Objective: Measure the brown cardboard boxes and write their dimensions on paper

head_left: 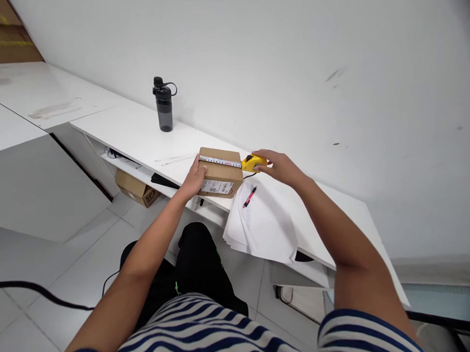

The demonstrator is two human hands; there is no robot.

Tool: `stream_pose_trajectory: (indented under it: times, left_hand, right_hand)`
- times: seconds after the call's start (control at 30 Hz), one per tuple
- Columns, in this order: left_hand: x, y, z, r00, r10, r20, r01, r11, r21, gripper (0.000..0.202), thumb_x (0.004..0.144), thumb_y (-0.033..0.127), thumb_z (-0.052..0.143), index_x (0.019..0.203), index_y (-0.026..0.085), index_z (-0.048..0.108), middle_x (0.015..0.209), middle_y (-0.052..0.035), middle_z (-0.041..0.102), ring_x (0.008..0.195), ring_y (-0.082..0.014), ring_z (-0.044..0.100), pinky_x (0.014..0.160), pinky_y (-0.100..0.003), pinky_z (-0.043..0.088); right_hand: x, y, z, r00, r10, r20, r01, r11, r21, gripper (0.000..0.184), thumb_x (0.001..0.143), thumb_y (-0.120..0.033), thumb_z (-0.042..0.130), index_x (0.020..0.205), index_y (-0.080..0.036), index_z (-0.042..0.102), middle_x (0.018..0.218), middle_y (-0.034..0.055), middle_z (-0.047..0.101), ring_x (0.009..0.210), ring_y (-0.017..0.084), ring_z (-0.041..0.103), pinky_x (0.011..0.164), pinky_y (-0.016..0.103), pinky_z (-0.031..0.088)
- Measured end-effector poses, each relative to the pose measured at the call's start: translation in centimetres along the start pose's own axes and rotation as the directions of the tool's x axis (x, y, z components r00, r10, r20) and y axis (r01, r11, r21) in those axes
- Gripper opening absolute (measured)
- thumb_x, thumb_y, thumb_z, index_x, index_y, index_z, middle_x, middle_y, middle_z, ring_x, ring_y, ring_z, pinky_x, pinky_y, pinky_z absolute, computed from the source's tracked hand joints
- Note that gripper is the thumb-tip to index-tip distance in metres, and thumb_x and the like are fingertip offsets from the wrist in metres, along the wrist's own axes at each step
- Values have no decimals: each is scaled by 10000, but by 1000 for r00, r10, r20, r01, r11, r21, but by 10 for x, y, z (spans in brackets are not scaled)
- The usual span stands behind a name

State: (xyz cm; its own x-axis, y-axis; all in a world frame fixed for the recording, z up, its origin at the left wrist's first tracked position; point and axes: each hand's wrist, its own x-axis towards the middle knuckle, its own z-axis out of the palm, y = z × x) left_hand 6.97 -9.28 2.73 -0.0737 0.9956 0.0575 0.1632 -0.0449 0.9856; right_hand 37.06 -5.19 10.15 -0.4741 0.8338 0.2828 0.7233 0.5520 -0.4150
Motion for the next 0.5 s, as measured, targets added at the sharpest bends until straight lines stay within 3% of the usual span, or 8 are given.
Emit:
stream_pose_trajectory:
  times: [0.17, 0.3, 0.5]
  left_hand:
    - [0, -1, 0, 998, 59, 13, -59, 998, -32, 751, 921, 336, 506, 1622, 233, 255, 1656, -23, 378, 1548, -228, 320, 1289, -377, 212]
    - [-2, 0, 0, 1000, 3, 4, -3, 1000, -18, 769, 928, 354, 497, 1633, 227, 217, 1681, -31, 324, 1559, -235, 297, 1290, -374, 206]
    - [-4, 2, 2, 1000, -21, 0, 21, 1000, -11, 768, 945, 364, 473, 1637, 190, 189, 1687, -54, 308, 1552, -237, 312, 1280, -363, 224]
  right_hand:
    - [6, -3, -7, 999, -23, 38, 24, 999, -31, 479, 857, -385, 646, 1329, -309, 661, 1381, 35, 669, 1163, 306, 654, 1004, 532, 530]
    - [16, -13, -5, 998, -55, 30, 55, 998, 10, 468, 855, -388, 660, 1316, -308, 672, 1378, 36, 671, 1176, 306, 651, 976, 501, 548]
    - [60, -54, 31, 975, -221, 36, 221, 975, 12, 486, 854, -337, 643, 1331, -245, 661, 1387, 76, 659, 1239, 298, 628, 1073, 498, 493]
